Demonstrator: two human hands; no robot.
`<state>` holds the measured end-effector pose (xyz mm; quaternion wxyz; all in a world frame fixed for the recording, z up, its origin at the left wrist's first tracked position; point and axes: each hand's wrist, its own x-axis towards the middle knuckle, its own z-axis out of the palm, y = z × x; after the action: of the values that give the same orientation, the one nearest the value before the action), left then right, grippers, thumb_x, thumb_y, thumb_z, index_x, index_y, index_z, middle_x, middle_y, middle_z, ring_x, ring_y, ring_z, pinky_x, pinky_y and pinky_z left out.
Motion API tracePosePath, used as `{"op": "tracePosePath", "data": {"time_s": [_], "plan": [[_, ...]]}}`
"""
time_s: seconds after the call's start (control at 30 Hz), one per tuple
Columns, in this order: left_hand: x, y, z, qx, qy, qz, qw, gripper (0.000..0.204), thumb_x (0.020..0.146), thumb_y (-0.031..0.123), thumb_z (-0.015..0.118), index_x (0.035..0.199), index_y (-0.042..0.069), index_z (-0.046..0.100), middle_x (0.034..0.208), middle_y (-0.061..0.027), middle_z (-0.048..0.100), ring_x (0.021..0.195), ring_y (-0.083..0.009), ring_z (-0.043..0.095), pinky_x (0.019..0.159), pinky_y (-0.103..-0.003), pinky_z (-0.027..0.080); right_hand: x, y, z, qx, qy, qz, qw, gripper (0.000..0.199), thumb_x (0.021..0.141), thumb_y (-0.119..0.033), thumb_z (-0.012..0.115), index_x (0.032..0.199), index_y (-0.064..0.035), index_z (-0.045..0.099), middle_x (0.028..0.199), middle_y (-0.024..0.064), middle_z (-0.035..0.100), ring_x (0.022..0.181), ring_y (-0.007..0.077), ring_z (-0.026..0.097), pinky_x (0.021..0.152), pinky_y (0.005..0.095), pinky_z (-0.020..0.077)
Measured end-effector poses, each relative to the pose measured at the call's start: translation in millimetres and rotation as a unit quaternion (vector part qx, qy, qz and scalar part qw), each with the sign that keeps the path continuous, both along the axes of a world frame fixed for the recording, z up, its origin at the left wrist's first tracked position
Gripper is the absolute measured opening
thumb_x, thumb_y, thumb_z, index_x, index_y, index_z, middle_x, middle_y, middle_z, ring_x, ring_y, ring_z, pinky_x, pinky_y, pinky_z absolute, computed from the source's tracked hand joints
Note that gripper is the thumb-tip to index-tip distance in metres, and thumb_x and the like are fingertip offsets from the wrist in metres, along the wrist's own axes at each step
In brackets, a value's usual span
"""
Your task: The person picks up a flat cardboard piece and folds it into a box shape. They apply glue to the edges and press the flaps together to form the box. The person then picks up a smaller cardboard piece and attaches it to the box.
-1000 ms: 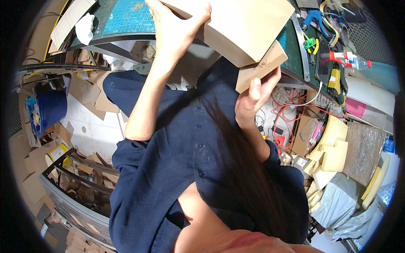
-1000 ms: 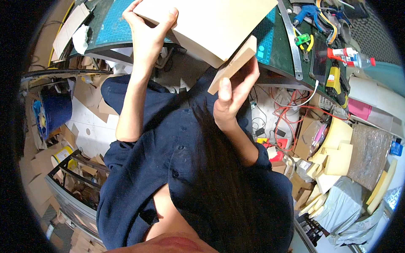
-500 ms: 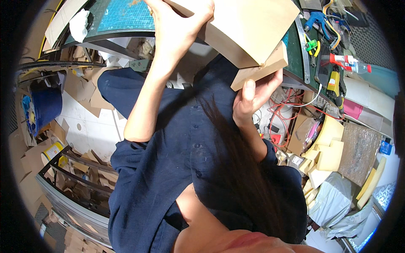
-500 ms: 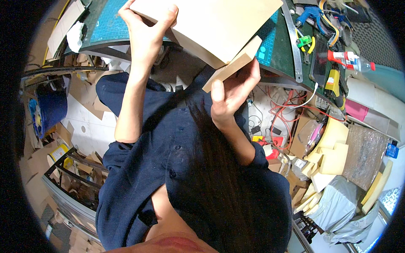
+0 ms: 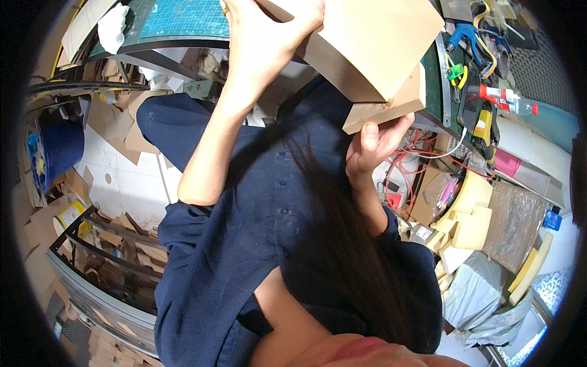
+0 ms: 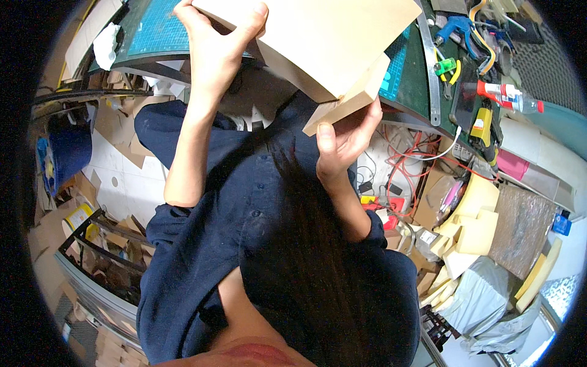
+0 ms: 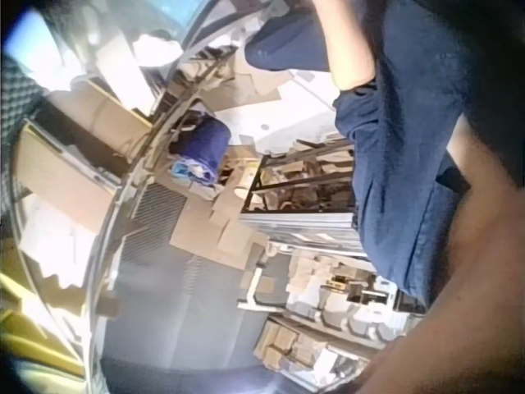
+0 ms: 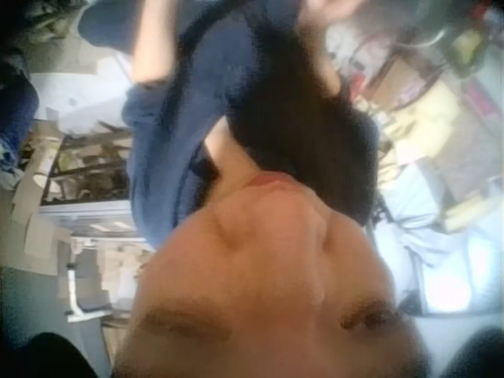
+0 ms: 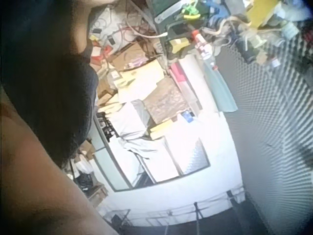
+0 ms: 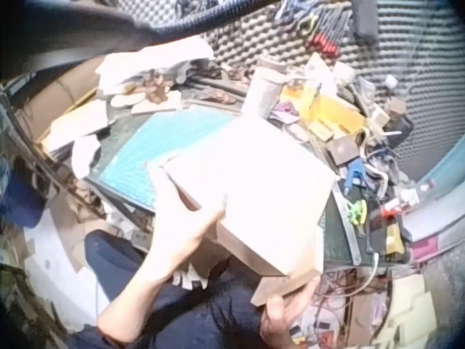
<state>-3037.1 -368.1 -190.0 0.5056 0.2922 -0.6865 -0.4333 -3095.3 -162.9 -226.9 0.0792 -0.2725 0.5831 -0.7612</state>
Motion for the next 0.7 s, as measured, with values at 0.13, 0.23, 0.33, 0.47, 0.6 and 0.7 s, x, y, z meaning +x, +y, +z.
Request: {"op": "tracePosePath", "data": {"time_s": [0.13,0.23,0.33,0.47,0.6,0.7], "plan": [[4,6,17,0.059,-0.004,-0.026,0.998,0.100,0.076,0.025,0.085,0.148,-0.010,0.024,0.135,-0.0249,0.050,0.127,-0.0326,0.051,0.110,-0.041,0.041,-4,3,-4,0.019,0.043,0.012,0.999,0.094,0.081,-0.020,0.071,0.156,0.0037,0.020,0.145,0.0166,0.039,0.134,0.0260,0.042,0.116,0.0405,0.0305],[3,2,6,0.019,-0.013,-0.010,1.000,0.101,0.076,0.025,0.085,0.148,-0.010,0.023,0.135,-0.0247,0.049,0.127,-0.0320,0.051,0.110,-0.040,0.041,-10,-1,5,-0.017,-0.012,0.019,1.000,0.095,0.082,-0.020,0.073,0.156,0.0042,0.020,0.145,0.0162,0.040,0.135,0.0261,0.042,0.116,0.0403,0.0301],[1,0,-7,0.001,-0.029,0.027,0.999,0.097,0.076,0.023,0.085,0.146,-0.009,0.026,0.133,-0.0237,0.050,0.125,-0.0318,0.051,0.109,-0.040,0.041,-12,5,-10,0.014,0.039,0.018,0.999,0.095,0.082,-0.020,0.074,0.157,0.0041,0.020,0.146,0.0166,0.037,0.137,0.0282,0.040,0.117,0.0417,0.0300],[1,2,8,0.030,0.015,-0.024,0.999,0.092,0.077,0.021,0.084,0.144,-0.008,0.028,0.130,-0.0222,0.050,0.122,-0.0308,0.051,0.108,-0.040,0.042,-8,5,-11,0.020,0.070,-0.008,0.997,0.102,0.079,-0.019,0.078,0.154,0.0019,0.012,0.148,0.0196,0.033,0.140,0.0315,0.038,0.119,0.0453,0.0285],[0,6,12,0.044,0.034,-0.028,0.998,0.087,0.077,0.020,0.083,0.142,-0.006,0.032,0.128,-0.0209,0.051,0.121,-0.0296,0.052,0.106,-0.040,0.043,-12,8,-21,0.042,0.197,-0.099,0.974,0.114,0.071,-0.026,0.089,0.148,-0.0012,0.009,0.147,0.0260,0.027,0.136,0.0369,0.038,0.117,0.0493,0.0308],[1,4,11,0.024,0.020,-0.022,0.999,0.084,0.077,0.019,0.084,0.140,-0.004,0.034,0.127,-0.0205,0.051,0.121,-0.0292,0.052,0.105,-0.040,0.043,-20,12,-25,0.117,0.384,-0.151,0.904,0.114,0.068,-0.026,0.092,0.146,-0.0029,0.012,0.139,0.0216,0.027,0.127,0.0323,0.038,0.110,0.0458,0.0345]]}}
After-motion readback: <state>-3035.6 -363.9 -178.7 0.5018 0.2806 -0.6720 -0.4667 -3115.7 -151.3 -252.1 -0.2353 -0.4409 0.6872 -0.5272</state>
